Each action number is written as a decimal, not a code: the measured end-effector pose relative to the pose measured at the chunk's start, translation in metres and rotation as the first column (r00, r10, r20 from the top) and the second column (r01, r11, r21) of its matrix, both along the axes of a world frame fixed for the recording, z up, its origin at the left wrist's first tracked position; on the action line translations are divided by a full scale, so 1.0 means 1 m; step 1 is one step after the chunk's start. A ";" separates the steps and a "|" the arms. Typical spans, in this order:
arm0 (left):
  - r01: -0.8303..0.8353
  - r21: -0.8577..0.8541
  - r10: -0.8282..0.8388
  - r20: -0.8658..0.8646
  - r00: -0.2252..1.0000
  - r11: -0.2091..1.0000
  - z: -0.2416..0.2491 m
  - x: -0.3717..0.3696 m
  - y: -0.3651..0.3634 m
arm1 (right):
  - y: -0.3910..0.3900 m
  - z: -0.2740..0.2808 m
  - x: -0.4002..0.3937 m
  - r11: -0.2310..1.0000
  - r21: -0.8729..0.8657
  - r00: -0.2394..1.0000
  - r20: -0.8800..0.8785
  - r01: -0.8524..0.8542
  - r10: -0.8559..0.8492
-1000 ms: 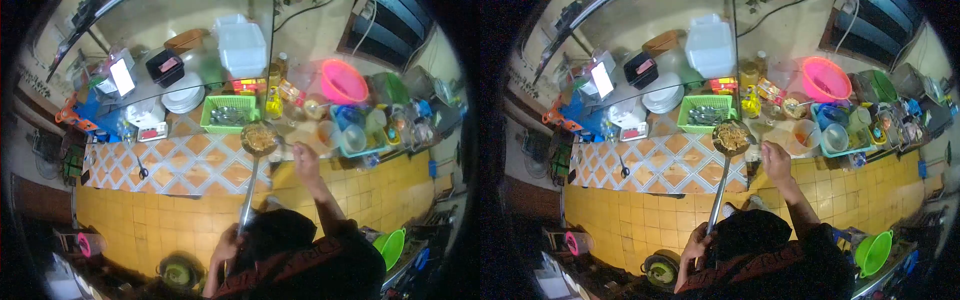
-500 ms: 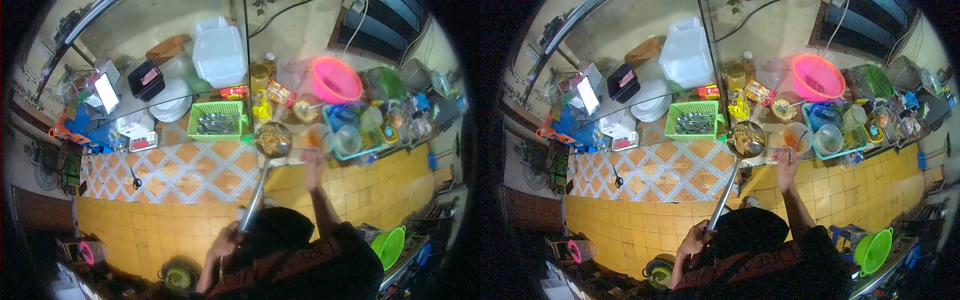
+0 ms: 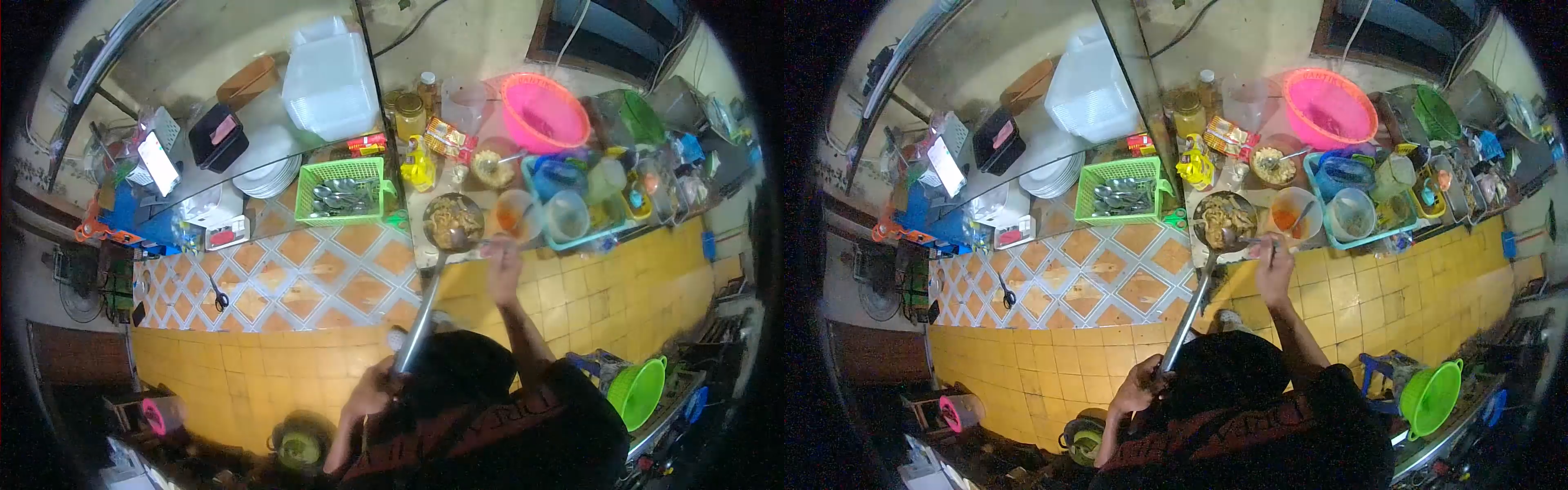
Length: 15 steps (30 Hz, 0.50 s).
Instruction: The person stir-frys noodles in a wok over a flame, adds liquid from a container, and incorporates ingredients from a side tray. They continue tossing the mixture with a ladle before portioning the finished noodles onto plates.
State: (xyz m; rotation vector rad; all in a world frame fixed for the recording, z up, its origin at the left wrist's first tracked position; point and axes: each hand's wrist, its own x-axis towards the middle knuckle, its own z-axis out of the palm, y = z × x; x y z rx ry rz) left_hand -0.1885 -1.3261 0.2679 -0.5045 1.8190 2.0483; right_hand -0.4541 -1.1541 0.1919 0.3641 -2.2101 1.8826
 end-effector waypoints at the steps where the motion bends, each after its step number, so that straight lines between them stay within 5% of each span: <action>1: 0.001 -0.003 -0.001 0.002 1.000 1.000 0.002 -0.001 0.000 | -0.002 -0.004 0.000 0.987 -0.150 0.996 0.081 0.059 -0.047; 4: 0.026 -0.025 -0.022 0.120 0.993 0.999 0.003 -0.002 -0.002 | 0.003 -0.005 -0.004 0.913 -0.373 0.958 0.281 0.162 -0.055; 7: -0.014 -0.001 0.014 0.144 0.990 1.000 -0.004 0.001 -0.003 | 0.010 -0.004 -0.008 0.876 -0.454 0.966 0.252 0.164 -0.051; 15: -0.016 0.064 0.011 0.079 0.997 0.998 -0.006 0.002 -0.012 | 0.014 0.005 -0.022 0.920 -0.362 0.985 0.127 0.152 -0.113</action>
